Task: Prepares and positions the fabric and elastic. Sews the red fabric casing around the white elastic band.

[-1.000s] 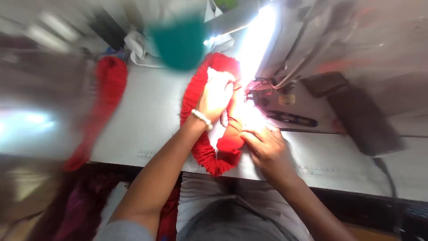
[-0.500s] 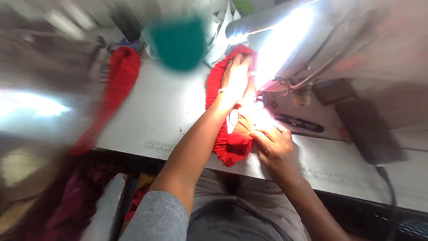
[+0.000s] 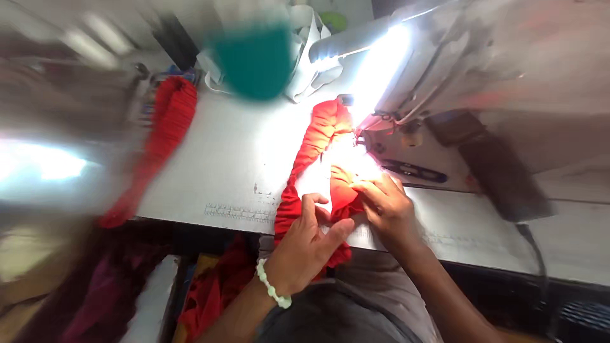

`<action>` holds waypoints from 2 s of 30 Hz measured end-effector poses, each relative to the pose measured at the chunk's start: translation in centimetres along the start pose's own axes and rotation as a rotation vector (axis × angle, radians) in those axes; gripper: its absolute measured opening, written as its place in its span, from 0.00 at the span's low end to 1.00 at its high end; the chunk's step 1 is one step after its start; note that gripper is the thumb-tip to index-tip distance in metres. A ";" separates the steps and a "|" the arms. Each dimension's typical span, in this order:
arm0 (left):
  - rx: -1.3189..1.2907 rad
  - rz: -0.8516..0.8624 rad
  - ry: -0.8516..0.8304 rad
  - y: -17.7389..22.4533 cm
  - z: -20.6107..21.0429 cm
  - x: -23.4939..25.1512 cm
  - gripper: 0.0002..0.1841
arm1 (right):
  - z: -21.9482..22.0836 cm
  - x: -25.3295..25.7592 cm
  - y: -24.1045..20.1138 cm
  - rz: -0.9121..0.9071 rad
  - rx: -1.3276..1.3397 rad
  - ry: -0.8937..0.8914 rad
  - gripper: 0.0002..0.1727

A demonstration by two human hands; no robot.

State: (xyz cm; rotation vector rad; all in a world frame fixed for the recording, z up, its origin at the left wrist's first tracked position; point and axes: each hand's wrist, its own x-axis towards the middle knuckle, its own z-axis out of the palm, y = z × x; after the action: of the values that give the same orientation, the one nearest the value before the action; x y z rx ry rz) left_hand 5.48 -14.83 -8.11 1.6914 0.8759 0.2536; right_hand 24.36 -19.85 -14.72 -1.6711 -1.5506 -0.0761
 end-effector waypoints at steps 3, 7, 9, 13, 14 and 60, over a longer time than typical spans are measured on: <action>0.217 0.138 0.123 -0.6 1.9 -1.8 0.48 | -0.1 0.1 0.1 0.005 0.021 0.002 0.11; 0.589 0.227 0.307 -1.2 1.9 -3.4 0.24 | -0.1 0.6 0.7 -0.047 0.042 -0.057 0.10; 0.672 0.307 0.305 -0.8 -0.1 -5.6 0.15 | -0.1 1.0 1.1 -0.095 0.058 -0.088 0.10; 0.655 0.404 0.198 0.7 -4.8 -11.1 0.12 | 0.0 2.2 1.4 -0.226 0.072 -0.100 0.10; 0.646 0.386 0.174 1.5 -5.9 -12.4 0.11 | 0.1 2.6 1.3 -0.255 0.079 -0.093 0.11; 1.039 0.734 0.072 -3.5 -2.7 10.6 0.20 | -0.5 -5.8 -3.5 -0.110 -0.142 0.036 0.11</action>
State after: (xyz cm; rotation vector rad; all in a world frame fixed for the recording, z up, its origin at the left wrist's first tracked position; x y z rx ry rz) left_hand 9.83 -5.55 -13.26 2.9720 0.3774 0.3827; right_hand 20.28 -25.15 -15.83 -1.6829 -1.6415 -0.2782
